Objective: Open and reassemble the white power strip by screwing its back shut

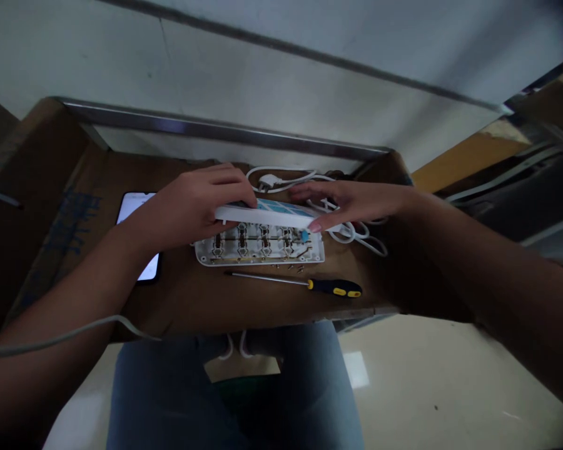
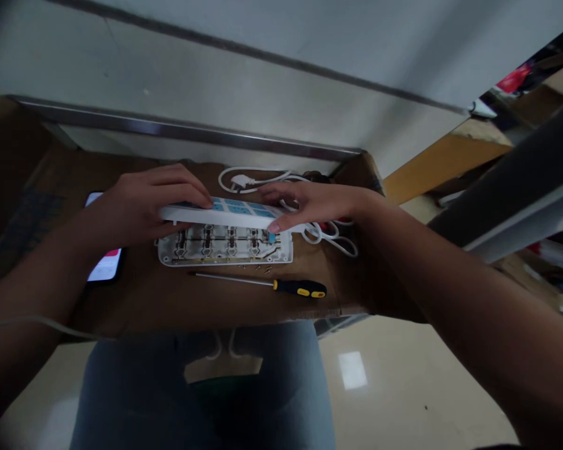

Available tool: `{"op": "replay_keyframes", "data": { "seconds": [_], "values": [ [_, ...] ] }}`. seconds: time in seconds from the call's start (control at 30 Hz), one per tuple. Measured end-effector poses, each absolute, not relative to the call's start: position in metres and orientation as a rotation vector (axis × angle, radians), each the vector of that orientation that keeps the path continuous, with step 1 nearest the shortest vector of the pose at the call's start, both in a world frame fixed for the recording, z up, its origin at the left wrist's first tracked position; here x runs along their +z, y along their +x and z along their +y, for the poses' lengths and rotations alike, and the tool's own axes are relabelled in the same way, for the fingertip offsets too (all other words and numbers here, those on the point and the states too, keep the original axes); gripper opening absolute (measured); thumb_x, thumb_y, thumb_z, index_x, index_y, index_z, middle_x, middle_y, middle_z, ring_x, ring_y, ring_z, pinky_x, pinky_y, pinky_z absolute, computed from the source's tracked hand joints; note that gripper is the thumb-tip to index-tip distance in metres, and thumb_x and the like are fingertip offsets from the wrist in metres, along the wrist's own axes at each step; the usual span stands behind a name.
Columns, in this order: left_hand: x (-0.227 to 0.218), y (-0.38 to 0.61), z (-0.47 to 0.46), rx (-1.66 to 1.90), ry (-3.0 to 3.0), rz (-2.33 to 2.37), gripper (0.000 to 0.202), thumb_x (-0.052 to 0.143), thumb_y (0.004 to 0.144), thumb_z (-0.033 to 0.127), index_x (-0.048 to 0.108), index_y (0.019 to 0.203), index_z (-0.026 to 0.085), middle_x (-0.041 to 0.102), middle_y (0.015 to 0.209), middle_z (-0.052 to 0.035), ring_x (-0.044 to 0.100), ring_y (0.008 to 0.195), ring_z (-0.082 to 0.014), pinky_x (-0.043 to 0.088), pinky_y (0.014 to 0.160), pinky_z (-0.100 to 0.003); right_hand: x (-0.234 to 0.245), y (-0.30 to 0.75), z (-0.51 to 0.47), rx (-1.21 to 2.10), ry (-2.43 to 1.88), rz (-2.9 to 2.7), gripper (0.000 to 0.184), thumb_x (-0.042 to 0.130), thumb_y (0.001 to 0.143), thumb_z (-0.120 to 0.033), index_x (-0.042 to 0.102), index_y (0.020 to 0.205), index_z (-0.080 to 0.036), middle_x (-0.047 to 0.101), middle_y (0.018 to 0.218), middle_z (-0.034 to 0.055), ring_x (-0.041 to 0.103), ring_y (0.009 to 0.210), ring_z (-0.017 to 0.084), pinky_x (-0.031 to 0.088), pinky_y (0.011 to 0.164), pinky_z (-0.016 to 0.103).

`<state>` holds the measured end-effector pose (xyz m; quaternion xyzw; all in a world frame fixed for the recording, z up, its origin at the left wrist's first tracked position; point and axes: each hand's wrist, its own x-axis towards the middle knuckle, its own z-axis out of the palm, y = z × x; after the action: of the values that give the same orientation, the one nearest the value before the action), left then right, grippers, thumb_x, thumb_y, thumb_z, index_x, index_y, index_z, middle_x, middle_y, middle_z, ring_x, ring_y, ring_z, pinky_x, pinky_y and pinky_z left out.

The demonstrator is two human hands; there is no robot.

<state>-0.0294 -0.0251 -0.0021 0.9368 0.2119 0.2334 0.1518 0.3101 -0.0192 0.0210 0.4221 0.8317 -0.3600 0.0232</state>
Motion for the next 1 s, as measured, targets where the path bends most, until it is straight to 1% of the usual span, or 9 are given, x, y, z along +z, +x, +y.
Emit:
{"op": "replay_keyframes", "data": {
  "seconds": [0.17,0.27,0.37,0.43,0.5,0.57,0.77,0.87,1.0],
  "values": [
    [0.003,-0.030,-0.024,0.532,2.601,0.703,0.023,0.058,0.090,0.034,0.068,0.110,0.030,0.072,0.125,-0.0029,0.068,0.119,-0.0262,0.053,0.104,-0.042,0.011,0.310,-0.018,-1.112,1.400,2.547,0.103,0.084,0.074,-0.067,0.046,0.160,-0.026,0.069,0.141,0.0093,0.070,0.126,0.028,0.063,0.103,0.040],
    [0.003,-0.033,-0.022,0.452,2.581,0.764,0.038,0.065,0.088,0.044,0.065,0.125,0.032,0.067,0.138,-0.0036,0.065,0.127,-0.0292,0.053,0.108,-0.044,0.005,0.308,-0.023,-1.003,1.500,2.613,0.108,0.085,0.070,-0.069,0.047,0.159,-0.022,0.069,0.136,0.0109,0.071,0.119,0.029,0.062,0.101,0.044],
    [0.002,-0.034,-0.023,0.397,2.602,0.749,0.063,0.069,0.090,0.054,0.053,0.145,0.028,0.058,0.152,-0.0090,0.060,0.136,-0.0310,0.050,0.113,-0.045,0.003,0.309,-0.029,-0.849,1.467,2.756,0.105,0.085,0.070,-0.071,0.051,0.156,-0.021,0.064,0.144,0.0129,0.065,0.128,0.032,0.055,0.112,0.051],
    [0.002,-0.033,-0.026,0.339,2.612,0.748,0.071,0.070,0.090,0.057,0.048,0.150,0.026,0.057,0.154,-0.0109,0.061,0.135,-0.0316,0.050,0.112,-0.044,0.003,0.309,-0.032,-0.738,1.372,2.861,0.104,0.085,0.069,-0.072,0.055,0.153,-0.017,0.061,0.146,0.0143,0.060,0.134,0.034,0.049,0.119,0.054],
    [0.001,-0.032,-0.028,0.279,2.610,0.761,0.072,0.072,0.089,0.056,0.048,0.150,0.026,0.058,0.152,-0.0115,0.063,0.131,-0.0323,0.051,0.110,-0.045,0.004,0.307,-0.035,-0.654,1.307,2.915,0.103,0.086,0.069,-0.072,0.058,0.148,-0.013,0.060,0.142,0.0159,0.057,0.134,0.034,0.047,0.120,0.054],
    [0.000,-0.032,-0.030,0.256,2.605,0.759,0.075,0.074,0.087,0.053,0.047,0.151,0.026,0.060,0.149,-0.0114,0.063,0.130,-0.0331,0.052,0.109,-0.046,0.005,0.303,-0.039,-0.609,1.290,2.912,0.100,0.086,0.068,-0.073,0.060,0.143,-0.012,0.060,0.136,0.0163,0.057,0.130,0.033,0.050,0.116,0.051],
    [-0.009,-0.037,-0.031,0.234,2.638,0.765,0.088,0.082,0.076,0.049,0.043,0.153,0.033,0.063,0.142,-0.0092,0.061,0.129,-0.0367,0.052,0.108,-0.049,0.006,0.290,-0.049,-0.463,1.244,2.866,0.103,0.082,0.060,-0.087,0.060,0.133,-0.017,0.061,0.130,0.0149,0.059,0.120,0.035,0.055,0.105,0.054],
    [-0.015,-0.039,-0.031,0.230,2.663,0.742,0.091,0.083,0.074,0.051,0.043,0.153,0.034,0.062,0.143,-0.0079,0.060,0.130,-0.0370,0.050,0.111,-0.050,0.004,0.287,-0.053,-0.411,1.253,2.823,0.101,0.079,0.062,-0.089,0.061,0.129,-0.016,0.061,0.129,0.0151,0.061,0.120,0.037,0.055,0.104,0.055],
    [-0.013,-0.036,-0.032,0.197,2.650,0.744,0.089,0.080,0.074,0.049,0.044,0.153,0.033,0.063,0.141,-0.0065,0.061,0.128,-0.0365,0.048,0.109,-0.049,-0.001,0.286,-0.058,-0.371,1.266,2.809,0.099,0.082,0.061,-0.087,0.060,0.127,-0.017,0.062,0.129,0.0151,0.062,0.117,0.036,0.057,0.101,0.054]
  ]
}}
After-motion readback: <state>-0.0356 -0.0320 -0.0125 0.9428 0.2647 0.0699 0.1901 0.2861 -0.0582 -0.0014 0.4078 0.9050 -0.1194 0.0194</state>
